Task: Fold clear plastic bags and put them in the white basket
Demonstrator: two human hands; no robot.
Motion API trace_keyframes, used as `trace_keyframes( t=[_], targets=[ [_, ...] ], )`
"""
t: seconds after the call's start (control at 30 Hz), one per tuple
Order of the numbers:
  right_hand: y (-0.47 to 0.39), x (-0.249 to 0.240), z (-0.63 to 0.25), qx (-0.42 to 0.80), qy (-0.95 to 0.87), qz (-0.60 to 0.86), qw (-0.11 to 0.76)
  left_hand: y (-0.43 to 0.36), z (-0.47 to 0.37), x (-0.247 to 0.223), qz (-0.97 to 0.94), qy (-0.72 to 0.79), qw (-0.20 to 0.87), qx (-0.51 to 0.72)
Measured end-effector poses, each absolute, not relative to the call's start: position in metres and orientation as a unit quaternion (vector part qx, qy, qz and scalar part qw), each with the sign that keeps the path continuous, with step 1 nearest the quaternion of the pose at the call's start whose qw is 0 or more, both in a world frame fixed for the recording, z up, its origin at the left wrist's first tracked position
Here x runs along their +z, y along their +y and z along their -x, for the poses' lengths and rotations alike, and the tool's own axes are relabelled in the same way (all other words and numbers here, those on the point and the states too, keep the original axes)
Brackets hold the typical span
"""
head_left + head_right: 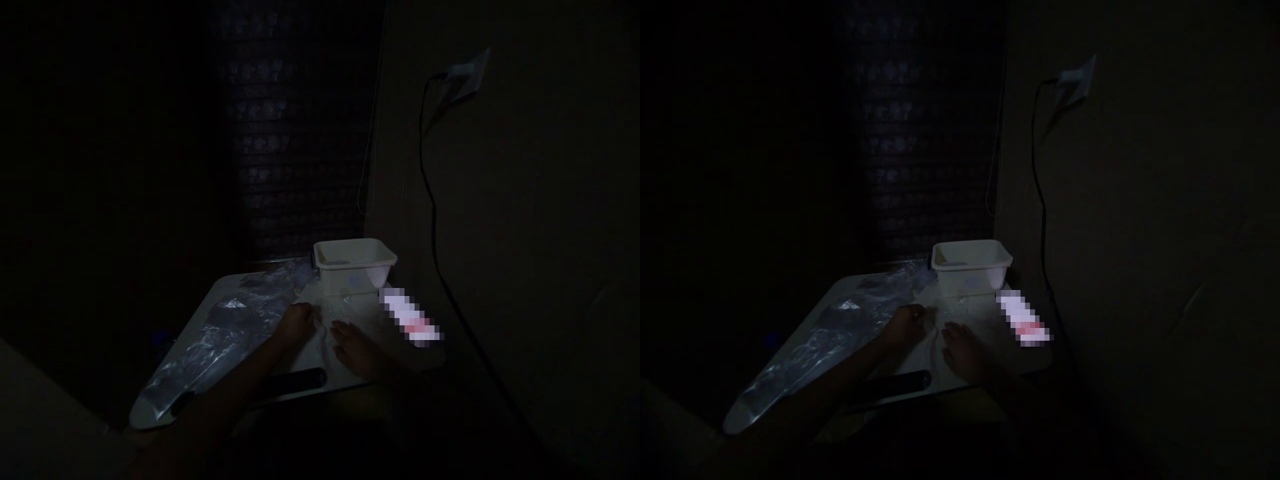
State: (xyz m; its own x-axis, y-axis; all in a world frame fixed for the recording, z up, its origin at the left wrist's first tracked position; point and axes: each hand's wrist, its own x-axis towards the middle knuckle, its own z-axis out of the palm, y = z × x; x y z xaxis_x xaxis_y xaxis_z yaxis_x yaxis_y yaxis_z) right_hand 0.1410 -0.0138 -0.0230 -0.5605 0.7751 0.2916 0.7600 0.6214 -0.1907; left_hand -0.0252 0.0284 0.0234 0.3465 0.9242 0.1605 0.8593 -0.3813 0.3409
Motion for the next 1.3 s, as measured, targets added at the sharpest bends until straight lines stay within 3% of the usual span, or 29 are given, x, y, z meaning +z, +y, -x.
trace_keyframes(
  t=[0.33,0.67,0.8,1.0,1.1,1.3],
  targets=[
    [-0.005,-0.022,-0.144,0.149,-0.788,0.526,0.283,0.042,-0.006,0.012,-0.763,0.6,0.115,0.211],
    [0.012,-0.017,-0.158,0.171,-0.715,0.587,0.339,0.041,-0.02,0.007,-0.663,0.579,0.341,0.329],
    [0.012,-0.008,-0.163,0.157,-0.707,0.615,0.311,0.035,-0.004,0.007,-0.731,0.579,0.228,0.279],
    [0.008,0.001,-0.169,0.038,-0.797,0.576,0.178,0.006,0.011,0.003,-0.861,0.494,0.033,0.121],
    [0.004,0.004,-0.17,0.005,-0.833,0.538,0.128,-0.01,0.011,0.0,-0.866,0.489,0.007,0.103],
    [0.006,0.004,-0.162,-0.042,-0.842,0.524,0.123,-0.026,0.003,-0.005,-0.839,0.539,0.016,0.076]
  ],
)
